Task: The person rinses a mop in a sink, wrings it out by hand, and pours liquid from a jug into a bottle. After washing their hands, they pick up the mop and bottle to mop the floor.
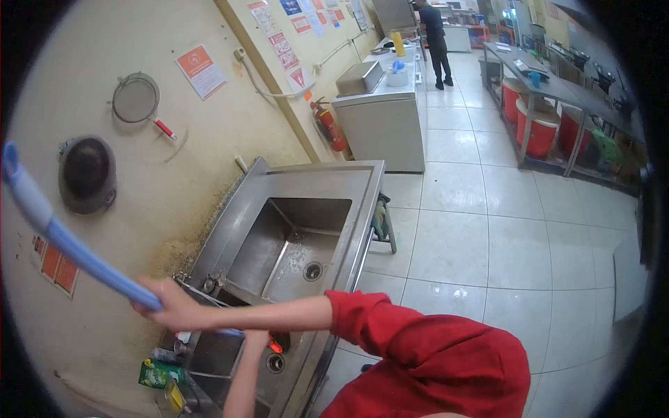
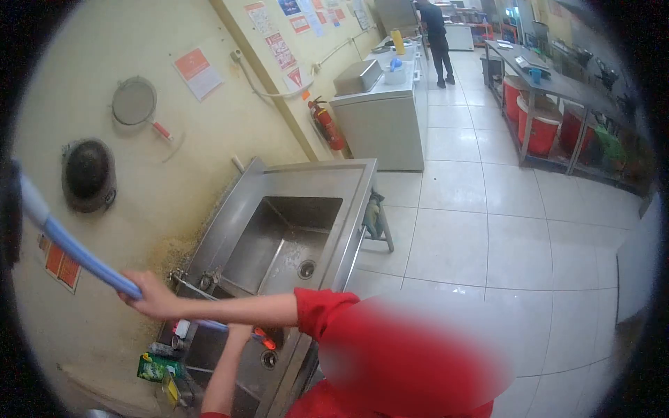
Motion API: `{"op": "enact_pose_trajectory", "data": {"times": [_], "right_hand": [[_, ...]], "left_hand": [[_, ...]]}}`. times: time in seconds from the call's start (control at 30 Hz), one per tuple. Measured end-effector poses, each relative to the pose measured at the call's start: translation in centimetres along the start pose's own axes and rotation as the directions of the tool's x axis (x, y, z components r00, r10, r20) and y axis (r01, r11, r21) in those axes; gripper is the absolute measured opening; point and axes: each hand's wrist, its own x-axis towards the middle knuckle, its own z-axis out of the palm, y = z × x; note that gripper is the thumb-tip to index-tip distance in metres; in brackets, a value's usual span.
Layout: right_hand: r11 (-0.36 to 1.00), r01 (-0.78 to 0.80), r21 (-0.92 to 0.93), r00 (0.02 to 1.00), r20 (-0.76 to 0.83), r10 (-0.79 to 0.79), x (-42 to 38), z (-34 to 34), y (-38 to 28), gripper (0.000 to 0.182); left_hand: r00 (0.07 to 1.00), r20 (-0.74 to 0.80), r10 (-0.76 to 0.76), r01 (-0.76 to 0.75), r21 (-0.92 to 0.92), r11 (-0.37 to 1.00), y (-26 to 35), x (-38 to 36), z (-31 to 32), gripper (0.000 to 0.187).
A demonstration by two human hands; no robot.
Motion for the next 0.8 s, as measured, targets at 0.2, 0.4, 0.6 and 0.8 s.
{"op": "enact_pose_trajectory", "data": {"times": [0.2, 0.4, 0.6, 0.8], "right_hand": [[0.996, 0.067, 0.061, 0.946, -0.32, -0.044, 8.4, -5.3, -5.9, 0.018], [0.893, 0.093, -0.441, 0.892, -0.361, -0.271, 13.6, -7.9, 4.1, 0.015], [0.929, -0.364, -0.071, 0.793, -0.546, 0.27, 15.9, -15.5, 4.4, 0.015], [0.94, -0.336, 0.056, 0.838, -0.437, 0.326, 12.4, -16.8, 0.4, 0.007]], "left_hand": [[0.861, 0.219, -0.46, 0.465, -0.705, 0.535, 15.5, 13.1, -22.8, 0.032], [0.827, -0.289, -0.481, 0.085, -0.782, 0.617, 20.5, 19.0, -35.0, 0.02], [0.961, -0.235, 0.148, -0.181, -0.935, -0.305, 25.2, 15.9, -38.7, 0.02], [0.996, 0.001, 0.091, 0.001, -1.0, 0.008, 22.3, 14.3, -37.1, 0.027]]}}
